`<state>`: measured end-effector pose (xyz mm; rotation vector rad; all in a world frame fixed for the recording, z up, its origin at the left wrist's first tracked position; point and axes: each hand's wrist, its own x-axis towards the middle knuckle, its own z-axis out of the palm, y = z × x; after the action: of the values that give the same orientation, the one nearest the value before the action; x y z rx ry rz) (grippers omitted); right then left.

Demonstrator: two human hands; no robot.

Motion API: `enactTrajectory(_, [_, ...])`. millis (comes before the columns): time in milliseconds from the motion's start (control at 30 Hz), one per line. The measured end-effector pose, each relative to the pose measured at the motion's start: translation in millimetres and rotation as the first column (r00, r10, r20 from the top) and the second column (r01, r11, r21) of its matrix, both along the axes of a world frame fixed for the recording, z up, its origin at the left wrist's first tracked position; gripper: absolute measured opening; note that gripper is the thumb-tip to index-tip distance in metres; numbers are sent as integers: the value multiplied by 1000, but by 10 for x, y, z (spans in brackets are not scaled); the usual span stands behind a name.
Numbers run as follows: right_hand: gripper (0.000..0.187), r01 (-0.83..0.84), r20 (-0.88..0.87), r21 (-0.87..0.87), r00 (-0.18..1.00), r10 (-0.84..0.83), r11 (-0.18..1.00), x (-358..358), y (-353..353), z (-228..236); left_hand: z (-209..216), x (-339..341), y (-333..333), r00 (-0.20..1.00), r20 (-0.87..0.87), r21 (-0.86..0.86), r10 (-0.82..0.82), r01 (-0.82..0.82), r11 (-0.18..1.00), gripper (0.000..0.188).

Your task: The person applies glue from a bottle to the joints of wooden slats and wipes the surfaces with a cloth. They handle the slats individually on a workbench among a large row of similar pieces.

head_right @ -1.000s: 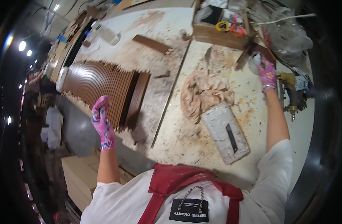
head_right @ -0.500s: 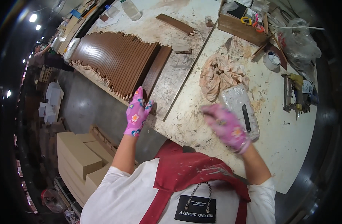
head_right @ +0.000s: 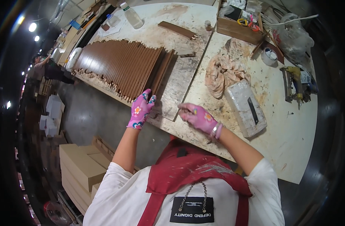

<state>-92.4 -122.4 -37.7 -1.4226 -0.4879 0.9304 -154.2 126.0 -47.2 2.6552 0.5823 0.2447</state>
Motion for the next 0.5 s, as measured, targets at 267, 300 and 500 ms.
enactTrajectory(267, [75,261,-45,-30,964,-262,965,545,1334,-428,335,-79,158,971,153,237,-183,144,961,30])
enactTrajectory(300, [77,301,47,-64,953,-298,952,606,1449,-533,468,-95,220,965,153,231,-213,175,957,30])
enactTrajectory(500, [77,243,389,-464,920,-50,852,426,1833,89,659,-74,1242,876,299,188,-379,335,923,28])
